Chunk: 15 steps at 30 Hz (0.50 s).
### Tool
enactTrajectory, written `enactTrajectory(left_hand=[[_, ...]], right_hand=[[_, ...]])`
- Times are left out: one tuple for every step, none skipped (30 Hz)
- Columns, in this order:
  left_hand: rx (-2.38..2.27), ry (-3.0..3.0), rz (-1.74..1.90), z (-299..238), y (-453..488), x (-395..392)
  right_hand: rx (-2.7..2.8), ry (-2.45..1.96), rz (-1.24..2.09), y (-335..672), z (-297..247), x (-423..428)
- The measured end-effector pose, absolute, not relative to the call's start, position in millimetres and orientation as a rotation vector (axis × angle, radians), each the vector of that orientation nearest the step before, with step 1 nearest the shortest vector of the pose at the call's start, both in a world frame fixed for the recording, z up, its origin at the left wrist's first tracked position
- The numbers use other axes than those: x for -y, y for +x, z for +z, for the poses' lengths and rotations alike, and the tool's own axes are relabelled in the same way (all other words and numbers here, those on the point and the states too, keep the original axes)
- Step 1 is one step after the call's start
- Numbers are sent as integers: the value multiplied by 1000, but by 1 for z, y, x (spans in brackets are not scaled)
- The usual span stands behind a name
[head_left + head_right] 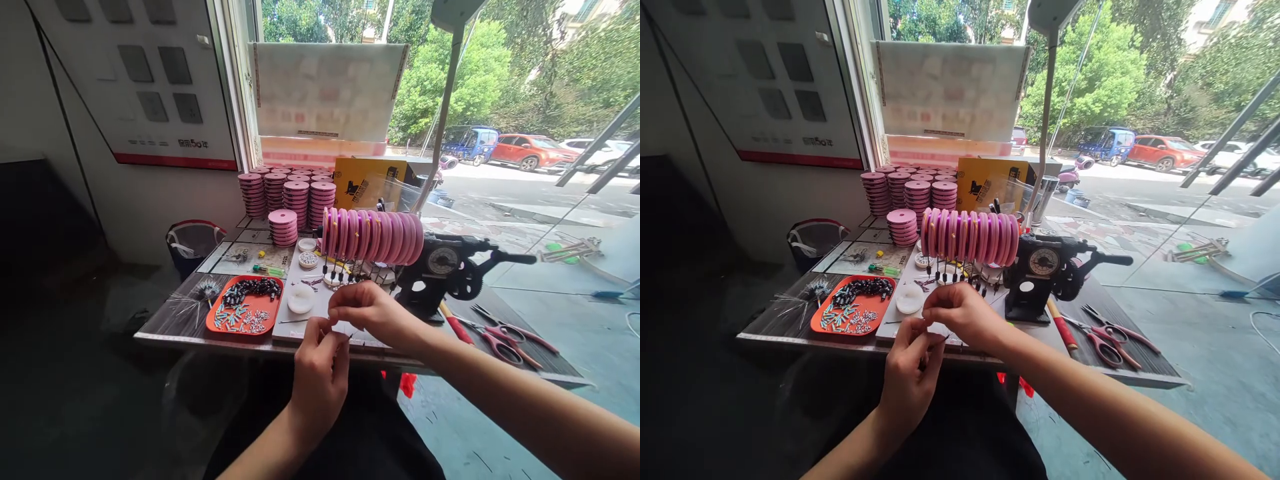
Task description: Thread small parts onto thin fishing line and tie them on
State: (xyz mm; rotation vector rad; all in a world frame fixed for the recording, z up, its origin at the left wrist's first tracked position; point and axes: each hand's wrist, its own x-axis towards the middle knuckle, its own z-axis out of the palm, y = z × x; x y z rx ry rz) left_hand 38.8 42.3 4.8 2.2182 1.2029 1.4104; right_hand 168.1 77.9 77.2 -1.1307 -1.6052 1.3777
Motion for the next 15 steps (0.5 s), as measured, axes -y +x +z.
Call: enactTrajectory(left_hand=[[-1213, 2299, 1454, 4, 39, -42], [-1224, 2379, 1490, 2, 39, -43], [-1238, 2449, 1510, 1, 39, -44], [-1248, 2511, 1516, 1, 39, -46], [-1246, 2563, 1512, 1, 38, -47], [-1225, 2610, 1496, 1, 37, -48], [-1185, 2655, 1471, 2, 36, -49], [-1136, 2690, 1430, 4, 35, -50], [-1089, 2700, 1379, 5, 34, -49], [-1052, 2667, 1325, 7, 34, -49], [-1038, 2581, 1277, 8, 35, -47], [-1042, 2439, 1232, 9, 37, -45], [-1055, 2239, 1185, 9, 39, -43], [-1060, 1991, 1130, 9, 41, -41], [-1049, 1715, 1062, 9, 45, -40]], right_hand=[[1608, -1144, 1394, 168, 77, -80], [1613, -1159, 1413, 168, 77, -83], [1621, -1172, 1436, 167, 76, -87], [1634, -1184, 1458, 167, 76, -91], [1652, -1195, 1478, 166, 75, -96], [1675, -1206, 1494, 165, 74, -101], [1704, -1216, 1507, 164, 74, -105], [1737, -1227, 1514, 164, 74, -108], [1771, -1238, 1510, 164, 74, -109], [1803, -1249, 1491, 165, 74, -107], [1832, -1259, 1451, 166, 75, -103], [1852, -1268, 1391, 169, 75, -96], [1851, -1279, 1322, 174, 74, -87], [1849, -1291, 1215, 179, 72, -75], [1857, -1296, 1069, 186, 69, -62]])
